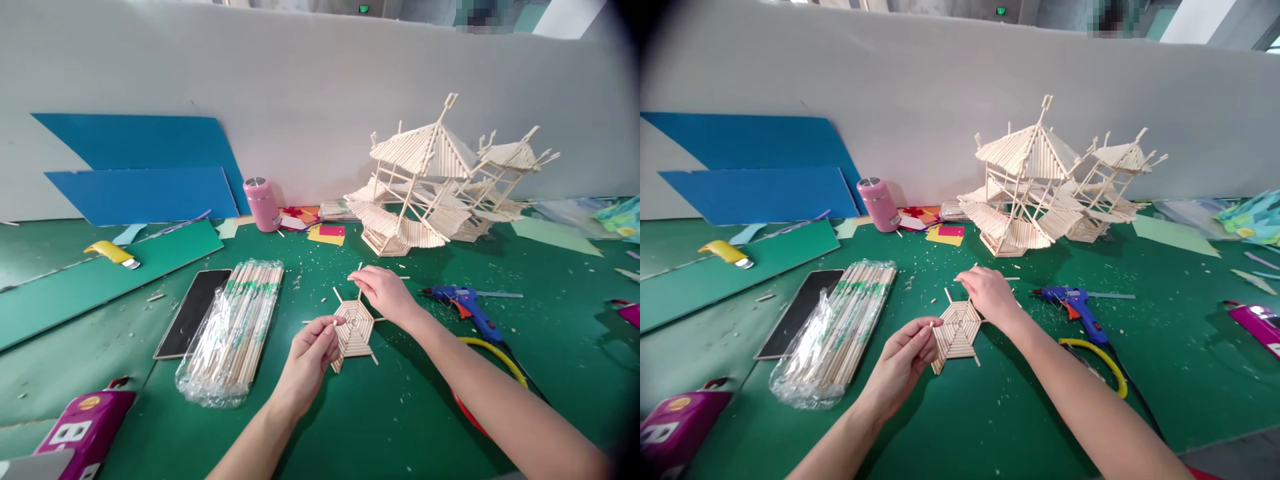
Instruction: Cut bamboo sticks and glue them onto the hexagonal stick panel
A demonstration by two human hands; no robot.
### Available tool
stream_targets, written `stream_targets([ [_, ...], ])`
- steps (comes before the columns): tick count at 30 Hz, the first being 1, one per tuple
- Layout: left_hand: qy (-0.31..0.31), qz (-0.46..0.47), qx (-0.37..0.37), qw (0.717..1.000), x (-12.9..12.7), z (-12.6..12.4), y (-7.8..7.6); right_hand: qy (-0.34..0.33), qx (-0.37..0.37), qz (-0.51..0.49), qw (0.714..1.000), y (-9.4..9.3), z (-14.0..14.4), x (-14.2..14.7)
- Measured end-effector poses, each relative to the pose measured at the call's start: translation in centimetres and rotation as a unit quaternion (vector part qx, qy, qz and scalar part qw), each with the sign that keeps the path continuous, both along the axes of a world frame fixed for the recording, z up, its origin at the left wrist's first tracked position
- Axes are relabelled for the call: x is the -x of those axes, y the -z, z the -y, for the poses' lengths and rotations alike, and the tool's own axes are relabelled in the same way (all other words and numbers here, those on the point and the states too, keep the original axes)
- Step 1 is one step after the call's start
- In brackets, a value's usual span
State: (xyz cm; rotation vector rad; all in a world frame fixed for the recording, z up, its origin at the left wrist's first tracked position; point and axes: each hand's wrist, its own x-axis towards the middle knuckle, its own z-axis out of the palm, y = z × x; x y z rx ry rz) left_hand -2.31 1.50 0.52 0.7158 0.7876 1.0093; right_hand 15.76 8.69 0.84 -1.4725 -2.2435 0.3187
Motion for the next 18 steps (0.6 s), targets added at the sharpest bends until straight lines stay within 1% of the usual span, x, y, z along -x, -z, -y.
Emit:
stream_targets([
  [2, 0.001, 0.014, 0.008, 1.000, 0.0, -0.1, 0.0, 0.014, 0.000, 0.025, 1.000, 1.1, -1.2, -0.4],
  [4, 0.000, 0.023, 0.013, 1.000, 0.0, -0.1, 0.1, 0.029, -0.001, 0.044, 0.999, 1.9, -1.8, -1.0],
  [6, 0.000, 0.027, 0.018, 0.999, 0.1, -0.2, 0.3, 0.043, -0.004, 0.057, 0.997, 2.2, -1.8, -1.6],
  [8, 0.002, 0.027, 0.022, 0.999, 0.1, -0.2, 0.5, 0.058, -0.009, 0.062, 0.996, 2.2, -1.4, -2.1],
  [11, 0.001, 0.019, 0.023, 1.000, 0.1, -0.2, 0.6, 0.077, -0.015, 0.056, 0.995, 1.3, 0.0, -2.6],
  [15, 0.015, 0.014, 0.018, 1.000, 0.0, -0.2, 0.6, 0.102, -0.013, 0.032, 0.994, 0.1, 3.0, -4.1],
  [17, 0.028, 0.010, 0.016, 0.999, -0.1, -0.1, 0.5, 0.150, -0.013, 0.026, 0.988, 0.1, 4.7, -5.9],
  [18, 0.033, 0.007, 0.014, 0.999, -0.2, -0.1, 0.5, 0.186, -0.016, 0.026, 0.982, 0.3, 5.6, -7.1],
])
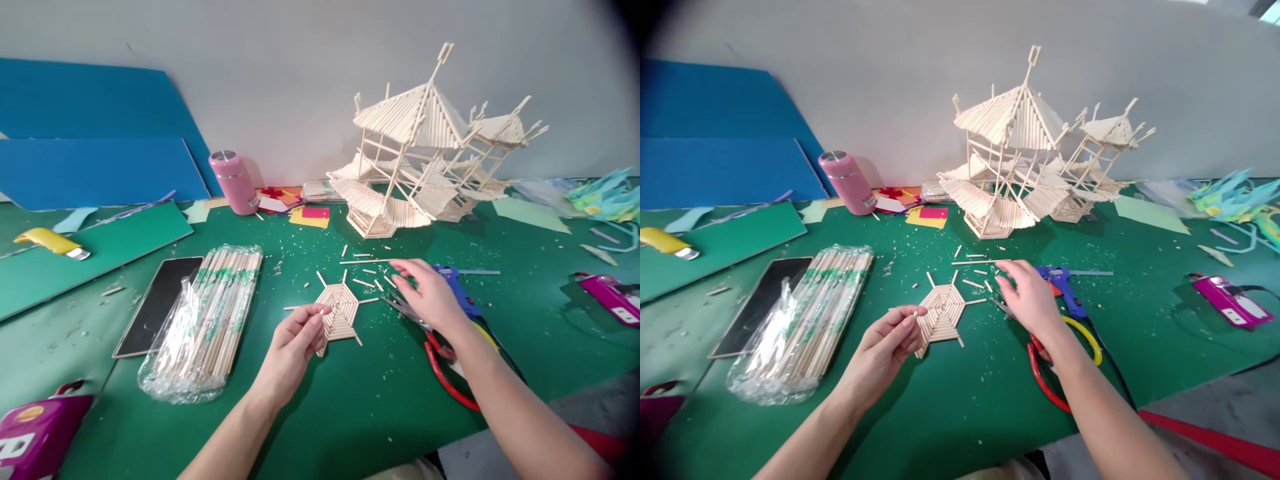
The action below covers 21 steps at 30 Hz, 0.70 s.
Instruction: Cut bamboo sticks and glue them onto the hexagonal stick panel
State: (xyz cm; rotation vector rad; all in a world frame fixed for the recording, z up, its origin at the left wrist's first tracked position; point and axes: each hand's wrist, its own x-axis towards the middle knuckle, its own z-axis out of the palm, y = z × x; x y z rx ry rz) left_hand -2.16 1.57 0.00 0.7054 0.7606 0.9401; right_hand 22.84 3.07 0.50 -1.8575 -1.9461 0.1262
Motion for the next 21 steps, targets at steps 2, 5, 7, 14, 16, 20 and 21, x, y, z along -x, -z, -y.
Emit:
stream_targets([
  [2, 0.010, -0.005, -0.005, 1.000, 0.0, 0.1, 0.0, 0.087, -0.011, 0.010, 0.996, 0.8, 1.7, -2.7],
  [5, 0.023, -0.006, -0.013, 1.000, 0.0, 0.1, 0.2, 0.197, -0.010, 0.039, 0.980, 2.4, 3.8, -6.4],
  [7, 0.026, -0.007, -0.017, 0.999, 0.0, 0.1, 0.3, 0.230, 0.013, 0.053, 0.972, 3.2, 4.7, -8.1],
  [14, 0.032, -0.020, -0.038, 0.999, 0.0, 0.2, 0.5, 0.236, 0.106, 0.080, 0.963, 3.6, 3.9, -9.8],
  [16, 0.036, -0.022, -0.040, 0.998, 0.0, 0.2, 0.4, 0.231, 0.117, 0.076, 0.963, 3.5, 3.5, -10.2],
  [20, 0.031, -0.030, -0.039, 0.998, 0.0, 0.2, 0.3, 0.230, 0.094, 0.059, 0.967, 3.3, 3.6, -10.4],
  [21, 0.029, -0.031, -0.039, 0.998, 0.0, 0.2, 0.3, 0.234, 0.080, 0.055, 0.967, 3.2, 3.9, -10.2],
])
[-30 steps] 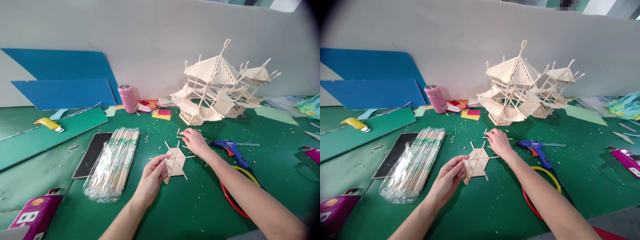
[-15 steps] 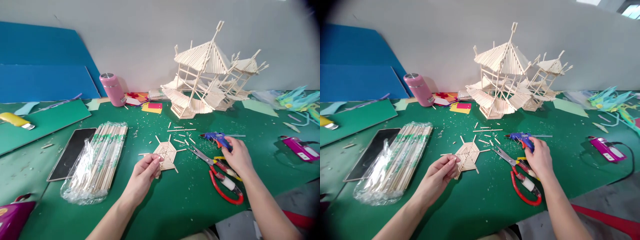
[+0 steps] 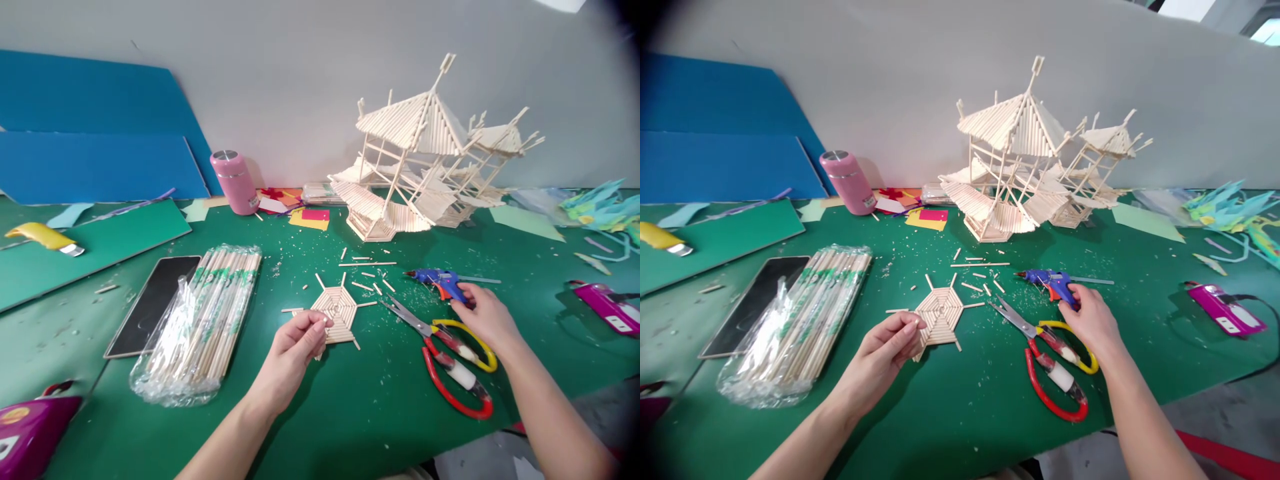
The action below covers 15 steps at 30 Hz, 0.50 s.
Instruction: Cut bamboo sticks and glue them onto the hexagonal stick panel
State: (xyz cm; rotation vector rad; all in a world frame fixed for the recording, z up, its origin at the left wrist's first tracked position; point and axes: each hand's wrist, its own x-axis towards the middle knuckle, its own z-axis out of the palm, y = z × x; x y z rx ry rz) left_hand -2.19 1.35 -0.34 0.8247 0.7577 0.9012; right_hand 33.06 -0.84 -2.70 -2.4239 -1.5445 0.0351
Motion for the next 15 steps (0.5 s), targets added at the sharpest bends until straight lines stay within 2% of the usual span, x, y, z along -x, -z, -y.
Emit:
stream_targets([
  [4, -0.002, -0.001, 0.000, 1.000, 0.0, 0.0, 0.1, -0.018, -0.033, -0.023, 0.999, -1.1, 2.1, 1.7],
  [7, -0.004, 0.018, 0.009, 1.000, 0.0, -0.1, 0.2, -0.098, 0.011, -0.084, 0.992, -1.8, 4.4, 3.1],
  [10, 0.002, 0.046, 0.028, 0.999, 0.0, -0.2, 0.0, -0.163, 0.068, -0.147, 0.973, -1.8, 6.2, 4.0],
  [12, 0.008, 0.064, 0.041, 0.997, 0.0, -0.2, -0.1, -0.167, 0.094, -0.166, 0.967, -1.5, 6.8, 4.3],
  [15, 0.018, 0.089, 0.055, 0.994, 0.1, -0.2, -0.3, -0.135, 0.114, -0.140, 0.974, -1.4, 7.0, 4.3],
])
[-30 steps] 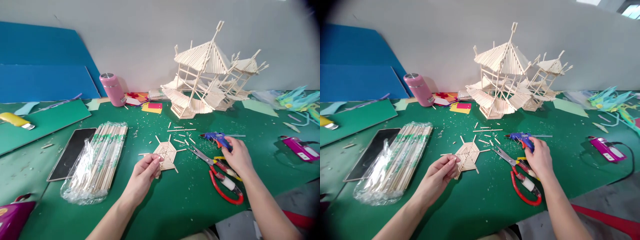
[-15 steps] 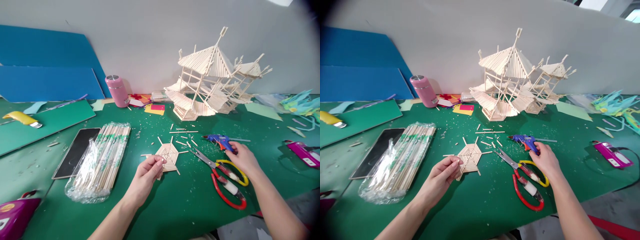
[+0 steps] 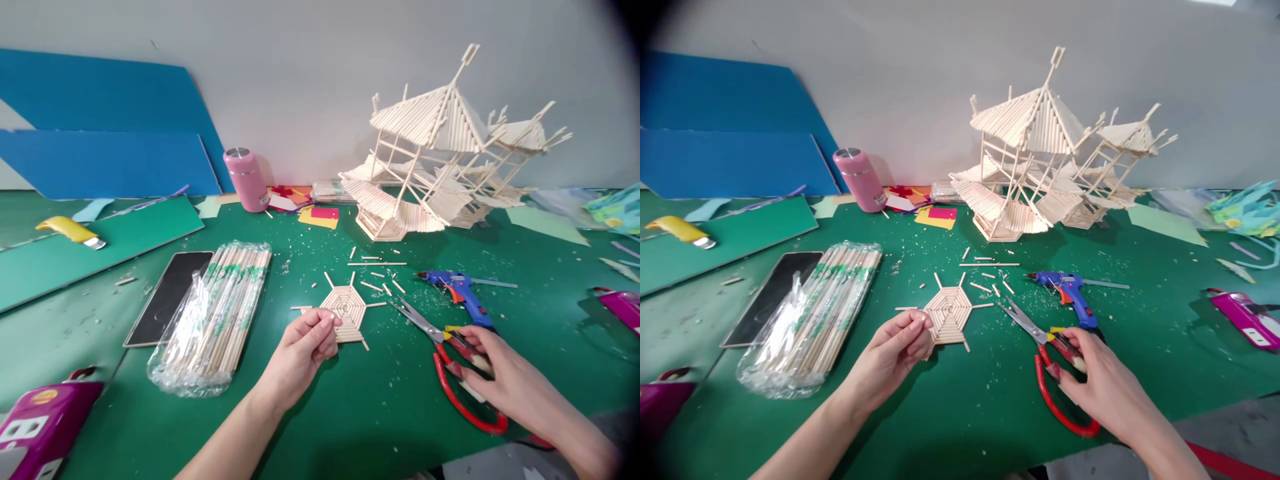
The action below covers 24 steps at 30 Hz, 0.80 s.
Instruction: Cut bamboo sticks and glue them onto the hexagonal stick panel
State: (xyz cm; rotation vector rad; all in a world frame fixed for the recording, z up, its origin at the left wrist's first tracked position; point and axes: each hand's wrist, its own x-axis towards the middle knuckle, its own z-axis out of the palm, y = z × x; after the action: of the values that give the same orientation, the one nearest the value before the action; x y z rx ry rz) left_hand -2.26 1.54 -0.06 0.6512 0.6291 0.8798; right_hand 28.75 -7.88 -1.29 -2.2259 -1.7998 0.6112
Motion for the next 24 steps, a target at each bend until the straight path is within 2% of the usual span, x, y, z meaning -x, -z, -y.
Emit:
stream_targets([
  [2, 0.004, 0.015, 0.005, 1.000, 0.0, 0.0, 0.0, 0.002, 0.010, 0.026, 1.000, -0.1, 0.2, -0.2],
  [6, 0.010, 0.040, 0.014, 0.999, 0.0, 0.0, 0.0, -0.043, 0.010, 0.072, 0.996, 0.3, 0.9, -0.7],
  [9, 0.009, 0.054, 0.020, 0.998, 0.0, 0.0, 0.1, -0.025, 0.025, 0.096, 0.995, 0.9, 1.1, -0.9],
  [13, 0.019, 0.056, 0.023, 0.998, 0.0, 0.1, 0.1, 0.030, 0.037, 0.006, 0.999, 0.2, 0.8, -0.2],
  [16, 0.023, 0.047, 0.020, 0.998, 0.0, 0.2, 0.1, 0.020, -0.004, -0.083, 0.996, -1.5, 0.3, 1.7],
  [18, 0.027, 0.041, 0.015, 0.999, 0.0, 0.3, 0.1, -0.014, -0.034, -0.143, 0.989, -2.7, -0.1, 3.7],
  [21, 0.036, 0.033, 0.005, 0.999, 0.1, 0.3, 0.1, -0.062, -0.017, -0.217, 0.974, -3.8, -0.9, 7.1],
  [24, 0.044, 0.022, -0.003, 0.999, 0.2, 0.4, 0.2, -0.101, 0.004, -0.232, 0.967, -4.3, -1.6, 9.5],
])
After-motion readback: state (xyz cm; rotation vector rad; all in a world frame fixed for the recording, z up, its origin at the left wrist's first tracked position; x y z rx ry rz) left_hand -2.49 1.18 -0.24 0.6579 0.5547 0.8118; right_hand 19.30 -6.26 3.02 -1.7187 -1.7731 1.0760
